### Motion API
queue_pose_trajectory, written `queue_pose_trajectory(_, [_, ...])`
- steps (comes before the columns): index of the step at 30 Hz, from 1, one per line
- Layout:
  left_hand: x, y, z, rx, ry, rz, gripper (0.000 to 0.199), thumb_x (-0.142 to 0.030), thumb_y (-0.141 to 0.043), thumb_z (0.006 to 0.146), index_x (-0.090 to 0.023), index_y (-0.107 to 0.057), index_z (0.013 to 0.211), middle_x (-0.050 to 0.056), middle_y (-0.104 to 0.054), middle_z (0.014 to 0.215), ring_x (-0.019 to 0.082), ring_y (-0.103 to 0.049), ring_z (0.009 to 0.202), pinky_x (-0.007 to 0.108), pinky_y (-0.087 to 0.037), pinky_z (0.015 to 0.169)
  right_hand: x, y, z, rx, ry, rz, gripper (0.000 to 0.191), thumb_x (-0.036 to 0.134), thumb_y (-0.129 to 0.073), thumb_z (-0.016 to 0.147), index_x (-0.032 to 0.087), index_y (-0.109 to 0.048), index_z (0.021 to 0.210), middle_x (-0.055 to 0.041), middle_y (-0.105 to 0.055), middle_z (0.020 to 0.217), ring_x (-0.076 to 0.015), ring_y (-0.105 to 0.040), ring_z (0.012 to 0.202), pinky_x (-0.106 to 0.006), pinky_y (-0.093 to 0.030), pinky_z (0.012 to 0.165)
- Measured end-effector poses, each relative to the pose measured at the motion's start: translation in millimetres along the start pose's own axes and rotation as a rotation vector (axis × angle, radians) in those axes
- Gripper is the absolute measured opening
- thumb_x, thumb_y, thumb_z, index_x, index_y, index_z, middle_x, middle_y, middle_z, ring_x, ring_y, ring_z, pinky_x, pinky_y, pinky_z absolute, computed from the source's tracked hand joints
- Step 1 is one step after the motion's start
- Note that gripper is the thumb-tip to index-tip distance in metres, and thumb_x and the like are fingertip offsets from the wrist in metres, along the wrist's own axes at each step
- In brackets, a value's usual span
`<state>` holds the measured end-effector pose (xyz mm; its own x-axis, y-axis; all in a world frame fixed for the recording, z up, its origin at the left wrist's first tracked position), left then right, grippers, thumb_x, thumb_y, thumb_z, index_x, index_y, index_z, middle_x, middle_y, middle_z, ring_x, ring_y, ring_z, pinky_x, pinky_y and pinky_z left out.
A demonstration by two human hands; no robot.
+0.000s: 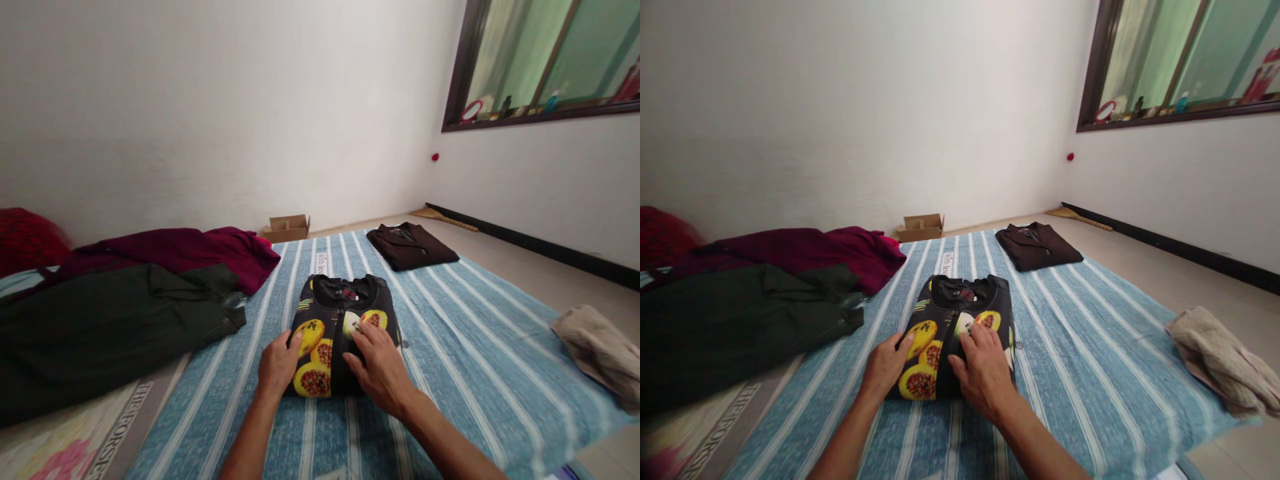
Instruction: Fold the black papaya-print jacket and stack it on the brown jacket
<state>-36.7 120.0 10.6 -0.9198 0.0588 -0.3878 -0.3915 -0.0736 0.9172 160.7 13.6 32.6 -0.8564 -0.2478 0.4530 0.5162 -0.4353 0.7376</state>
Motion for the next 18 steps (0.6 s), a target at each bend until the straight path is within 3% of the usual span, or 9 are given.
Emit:
queue_pose_trajectory(3, [-1, 0.9, -2, -0.016, 0.019, -0.004, 0.043, -0.034, -0.039, 0.089, -0.01, -0.059, 0.118, 0.015, -0.064, 0.114, 0.024, -0.06, 0.106, 0.028, -0.043, 0.088, -21, 16, -6, -0.175, -0.078, 0.14, 0.027, 0.03, -0.048, 0.085, 0.017, -0.062, 0.105, -0.012, -0.061, 0.113, -0.0235, -0.053, 0.108, -0.04, -0.04, 0.095])
queue_pose_trajectory(5, [-2, 1.7, -2, -0.023, 0.021, 0.009, 0.042, -0.033, -0.038, 0.089, -0.01, -0.06, 0.118, 0.014, -0.065, 0.114, 0.024, -0.06, 0.105, 0.028, -0.043, 0.088, -47, 26, -10, -0.24, -0.229, 0.227, 0.029, 0.032, -0.047, 0.084, 0.017, -0.063, 0.102, -0.0107, -0.064, 0.106, -0.0225, -0.058, 0.1, -0.038, -0.043, 0.09])
queue_pose_trajectory(10, [1, 6.7, -3, -0.08, 0.024, -0.017, 0.039, -0.033, -0.039, 0.088, -0.015, -0.064, 0.111, 0.011, -0.068, 0.107, 0.023, -0.063, 0.1, 0.028, -0.046, 0.083, -105, 23, -29, -0.172, -0.653, 0.485, 0.033, 0.039, -0.049, 0.078, 0.015, -0.064, 0.094, -0.0076, -0.069, 0.085, -0.0216, -0.064, 0.081, -0.032, -0.048, 0.075])
queue_pose_trajectory(14, [6, 11.3, -5, -0.138, 0.022, -0.089, 0.033, -0.033, -0.042, 0.084, -0.021, -0.069, 0.098, 0.006, -0.072, 0.097, 0.022, -0.066, 0.091, 0.026, -0.048, 0.078, -117, 5, -43, -0.111, -0.83, 0.724, 0.034, 0.039, -0.054, 0.07, 0.014, -0.062, 0.091, -0.0032, -0.066, 0.067, -0.0191, -0.063, 0.065, -0.027, -0.047, 0.058])
queue_pose_trajectory(18, [8, 12.8, -6, -0.161, 0.045, -0.14, 0.03, -0.034, -0.046, 0.08, -0.02, -0.07, 0.093, 0.006, -0.072, 0.093, 0.022, -0.066, 0.089, 0.027, -0.048, 0.077, -111, -1, -44, -0.116, -0.932, 0.902, 0.035, 0.035, -0.058, 0.065, 0.014, -0.058, 0.092, -0.0022, -0.064, 0.068, -0.016, -0.06, 0.06, -0.023, -0.043, 0.048])
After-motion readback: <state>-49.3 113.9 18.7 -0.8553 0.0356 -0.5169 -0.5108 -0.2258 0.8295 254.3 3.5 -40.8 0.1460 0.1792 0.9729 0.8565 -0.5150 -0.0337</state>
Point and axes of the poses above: each hand's wrist, its own z-axis towards the middle knuckle, its own y-axis out of the back of the hand, x = y × z, the point moved 5 cm from there along z, towards the middle knuckle
